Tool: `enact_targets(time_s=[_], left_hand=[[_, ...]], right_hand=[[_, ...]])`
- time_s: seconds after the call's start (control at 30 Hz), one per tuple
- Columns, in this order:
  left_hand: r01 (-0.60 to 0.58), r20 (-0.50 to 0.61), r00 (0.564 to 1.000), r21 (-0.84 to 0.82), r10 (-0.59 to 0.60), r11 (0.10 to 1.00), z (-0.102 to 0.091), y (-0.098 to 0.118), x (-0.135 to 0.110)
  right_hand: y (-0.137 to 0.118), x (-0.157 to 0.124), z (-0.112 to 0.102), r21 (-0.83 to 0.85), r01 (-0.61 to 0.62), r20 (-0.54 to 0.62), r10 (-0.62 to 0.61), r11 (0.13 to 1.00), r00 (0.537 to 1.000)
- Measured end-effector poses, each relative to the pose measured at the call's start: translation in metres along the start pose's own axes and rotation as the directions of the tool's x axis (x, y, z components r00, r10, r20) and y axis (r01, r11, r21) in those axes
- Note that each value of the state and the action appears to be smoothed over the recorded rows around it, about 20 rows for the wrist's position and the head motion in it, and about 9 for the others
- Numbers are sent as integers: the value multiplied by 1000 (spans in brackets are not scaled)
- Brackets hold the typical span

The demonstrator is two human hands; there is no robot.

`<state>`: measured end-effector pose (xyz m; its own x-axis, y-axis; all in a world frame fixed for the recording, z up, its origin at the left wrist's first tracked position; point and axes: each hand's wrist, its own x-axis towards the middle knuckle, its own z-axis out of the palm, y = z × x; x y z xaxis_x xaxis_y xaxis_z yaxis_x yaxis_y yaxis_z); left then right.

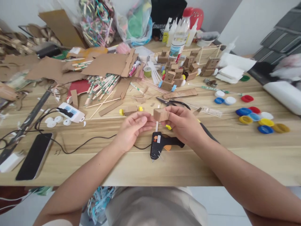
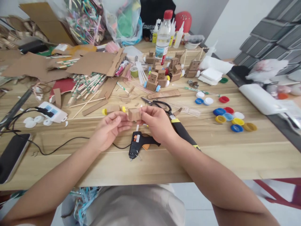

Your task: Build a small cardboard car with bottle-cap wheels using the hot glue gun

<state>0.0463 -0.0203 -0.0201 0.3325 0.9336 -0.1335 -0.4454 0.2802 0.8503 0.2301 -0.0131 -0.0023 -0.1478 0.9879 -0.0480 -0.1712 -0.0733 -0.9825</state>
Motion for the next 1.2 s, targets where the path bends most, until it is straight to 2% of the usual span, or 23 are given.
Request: enact_targets(time_s=[0.07,0.17,0.27,0.33,0.53,0.8,1.03,1.2], left_hand=[[-137,-7,990,101,138,985,-3,-3,1],[-328,-8,940,267,342,906,-6,-7,1],[-420,4,892,377,452,826,-6,-10,1],[-441,5,875,416,483,795,-5,-11,0],[-425,-41,860,493,508,759,-2,-12,-1],[-505,24,792,587,610,633,-3,-13,-2],[-570,68,747,578,662,584,-6,-14,0],[-603,93,712,589,696,538,-7,-14,0]], right_hand=[[2,2,1,138,-95,34,91,986,995],[7,2,3,254,-207,110,184,945,977],[11,-1,6,342,-306,181,257,889,949],[12,-4,8,377,-344,224,275,860,935],[14,-7,10,408,-412,307,303,815,902],[13,-9,13,465,-433,326,304,772,895],[13,-11,14,466,-392,307,270,793,913],[12,-13,15,421,-372,335,239,827,911]])
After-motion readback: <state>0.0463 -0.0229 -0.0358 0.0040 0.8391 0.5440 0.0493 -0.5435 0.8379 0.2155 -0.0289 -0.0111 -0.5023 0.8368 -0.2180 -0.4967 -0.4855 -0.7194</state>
